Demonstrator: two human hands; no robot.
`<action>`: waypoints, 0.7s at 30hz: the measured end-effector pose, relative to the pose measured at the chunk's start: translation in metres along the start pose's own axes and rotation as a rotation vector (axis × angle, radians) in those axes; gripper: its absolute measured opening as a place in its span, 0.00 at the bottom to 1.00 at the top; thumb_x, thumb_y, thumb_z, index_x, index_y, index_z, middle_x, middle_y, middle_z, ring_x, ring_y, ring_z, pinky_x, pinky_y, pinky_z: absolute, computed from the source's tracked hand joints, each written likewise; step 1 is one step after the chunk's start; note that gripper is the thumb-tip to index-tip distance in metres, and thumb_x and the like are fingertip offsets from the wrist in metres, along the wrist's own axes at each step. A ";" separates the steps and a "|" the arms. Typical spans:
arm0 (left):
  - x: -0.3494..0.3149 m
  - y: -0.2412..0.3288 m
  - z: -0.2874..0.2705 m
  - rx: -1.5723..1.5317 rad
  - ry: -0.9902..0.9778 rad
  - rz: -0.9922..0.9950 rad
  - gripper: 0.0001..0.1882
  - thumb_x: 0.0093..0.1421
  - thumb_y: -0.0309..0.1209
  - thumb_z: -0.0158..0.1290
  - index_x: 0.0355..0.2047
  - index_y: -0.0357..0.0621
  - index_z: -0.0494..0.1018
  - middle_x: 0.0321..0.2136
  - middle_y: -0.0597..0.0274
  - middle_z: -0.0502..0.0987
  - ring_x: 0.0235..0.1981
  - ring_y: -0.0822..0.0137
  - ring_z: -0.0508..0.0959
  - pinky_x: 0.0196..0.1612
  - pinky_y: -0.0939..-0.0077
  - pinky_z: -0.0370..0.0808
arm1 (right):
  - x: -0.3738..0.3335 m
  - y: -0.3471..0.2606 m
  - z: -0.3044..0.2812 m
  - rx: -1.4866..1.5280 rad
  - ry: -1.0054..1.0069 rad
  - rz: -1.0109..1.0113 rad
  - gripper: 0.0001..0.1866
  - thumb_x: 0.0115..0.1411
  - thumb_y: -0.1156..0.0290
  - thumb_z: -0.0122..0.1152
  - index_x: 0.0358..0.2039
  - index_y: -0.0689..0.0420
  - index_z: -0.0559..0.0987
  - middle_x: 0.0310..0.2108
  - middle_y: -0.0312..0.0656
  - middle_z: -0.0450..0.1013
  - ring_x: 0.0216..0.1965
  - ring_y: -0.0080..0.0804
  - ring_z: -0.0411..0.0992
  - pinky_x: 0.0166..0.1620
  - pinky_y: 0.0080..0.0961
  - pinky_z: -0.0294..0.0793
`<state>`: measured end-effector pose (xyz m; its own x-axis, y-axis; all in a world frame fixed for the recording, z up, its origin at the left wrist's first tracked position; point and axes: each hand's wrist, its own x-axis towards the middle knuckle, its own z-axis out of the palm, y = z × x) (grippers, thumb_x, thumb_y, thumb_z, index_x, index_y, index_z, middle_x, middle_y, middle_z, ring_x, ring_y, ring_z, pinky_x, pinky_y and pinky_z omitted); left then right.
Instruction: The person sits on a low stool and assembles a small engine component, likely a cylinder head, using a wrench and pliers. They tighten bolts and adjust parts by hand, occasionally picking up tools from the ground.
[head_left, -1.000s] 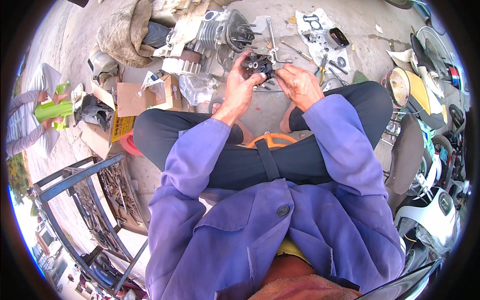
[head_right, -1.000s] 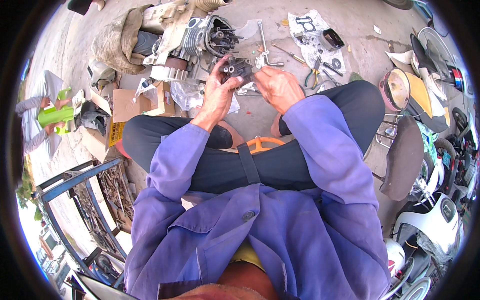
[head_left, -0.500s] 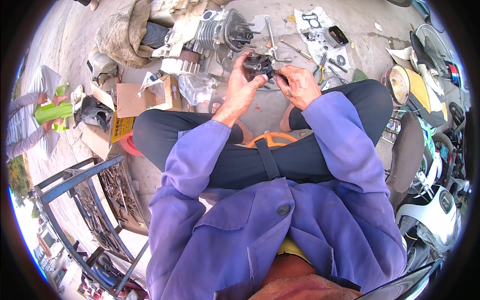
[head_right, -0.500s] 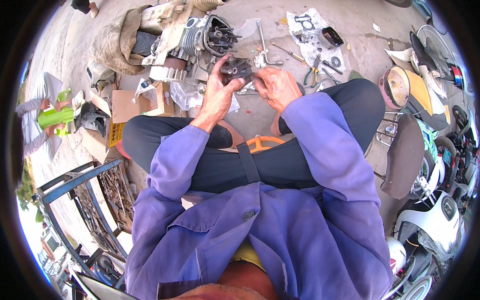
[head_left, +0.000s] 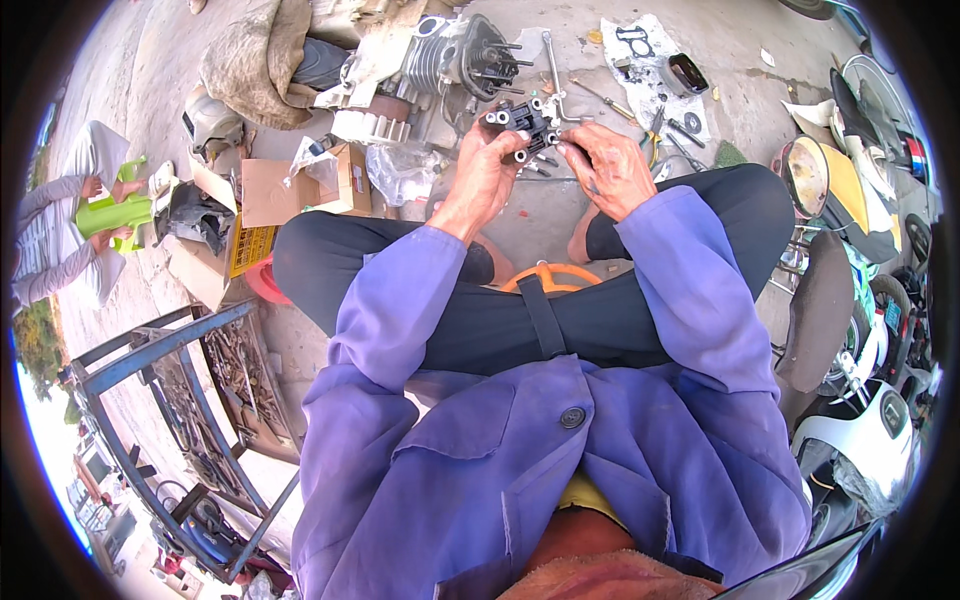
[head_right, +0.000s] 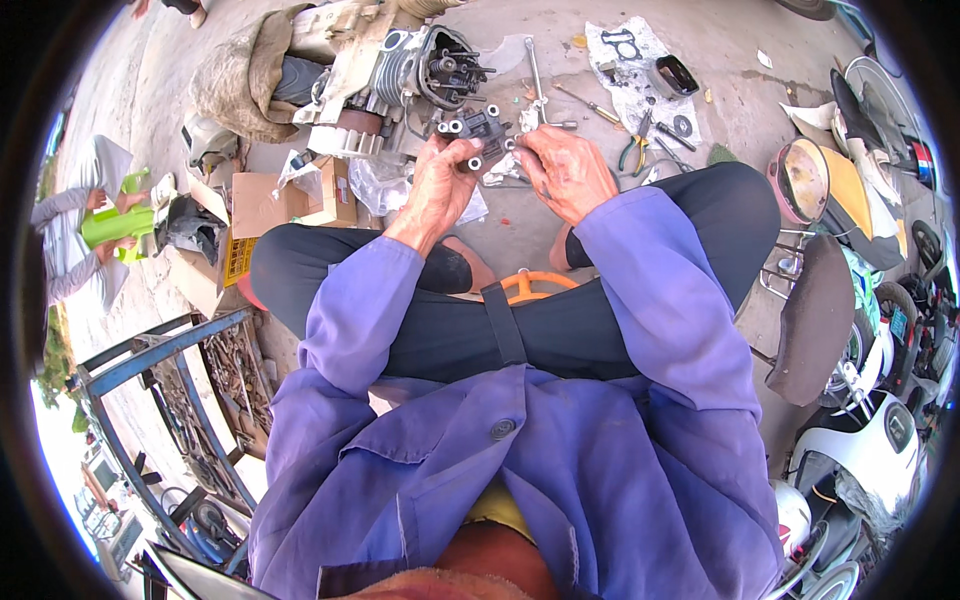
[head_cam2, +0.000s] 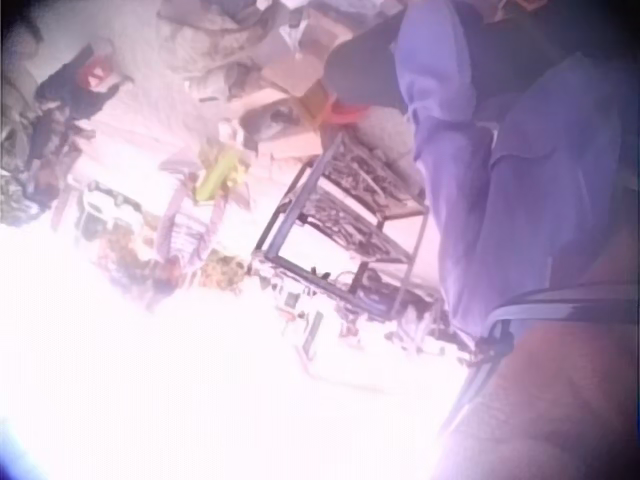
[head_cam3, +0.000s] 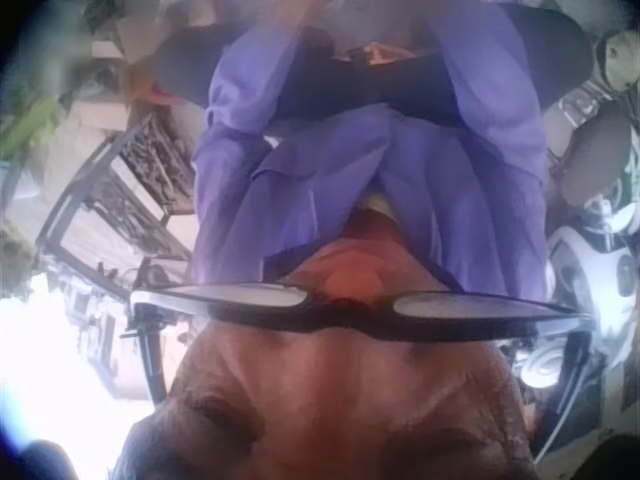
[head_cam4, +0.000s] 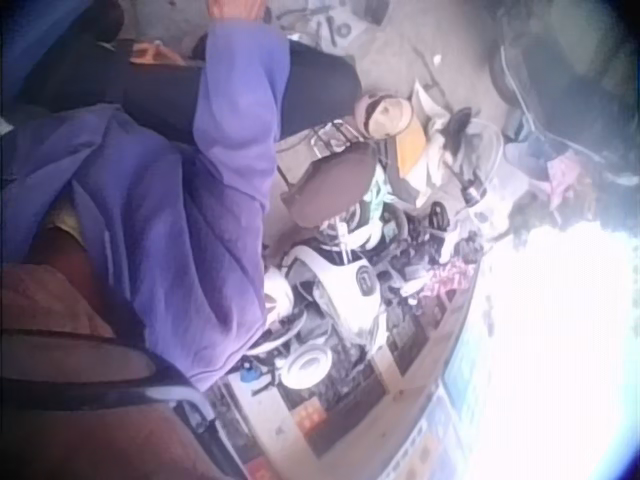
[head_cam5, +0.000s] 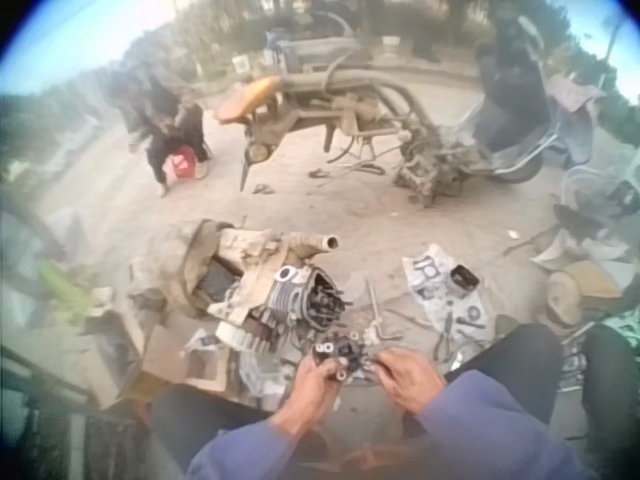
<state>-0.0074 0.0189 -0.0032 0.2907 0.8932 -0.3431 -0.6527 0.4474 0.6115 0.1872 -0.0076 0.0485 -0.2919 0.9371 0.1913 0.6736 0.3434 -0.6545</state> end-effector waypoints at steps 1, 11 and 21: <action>0.000 0.000 -0.002 -0.015 0.046 -0.017 0.21 0.56 0.17 0.51 0.51 0.37 0.67 0.45 0.54 0.76 0.48 0.60 0.78 0.59 0.50 0.75 | -0.001 -0.005 -0.001 0.017 0.004 -0.014 0.07 0.61 0.74 0.63 0.39 0.62 0.80 0.32 0.47 0.75 0.32 0.47 0.76 0.35 0.37 0.73; 0.002 -0.013 -0.013 -0.111 0.028 -0.110 0.18 0.63 0.27 0.44 0.54 0.42 0.66 0.48 0.56 0.76 0.48 0.60 0.78 0.51 0.56 0.77 | -0.003 -0.017 0.009 -0.100 -0.010 -0.180 0.09 0.57 0.75 0.67 0.38 0.59 0.78 0.32 0.45 0.73 0.32 0.48 0.76 0.34 0.38 0.77; -0.002 -0.010 0.002 0.015 -0.007 -0.026 0.24 0.67 0.24 0.49 0.63 0.43 0.61 0.51 0.56 0.75 0.52 0.61 0.77 0.53 0.56 0.77 | -0.003 -0.014 0.004 -0.098 -0.027 -0.180 0.08 0.57 0.75 0.66 0.37 0.60 0.78 0.31 0.45 0.73 0.32 0.48 0.76 0.35 0.39 0.77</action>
<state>0.0002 0.0127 -0.0074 0.3126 0.8814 -0.3541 -0.6345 0.4712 0.6126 0.1756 -0.0151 0.0539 -0.4311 0.8584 0.2780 0.6713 0.5110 -0.5369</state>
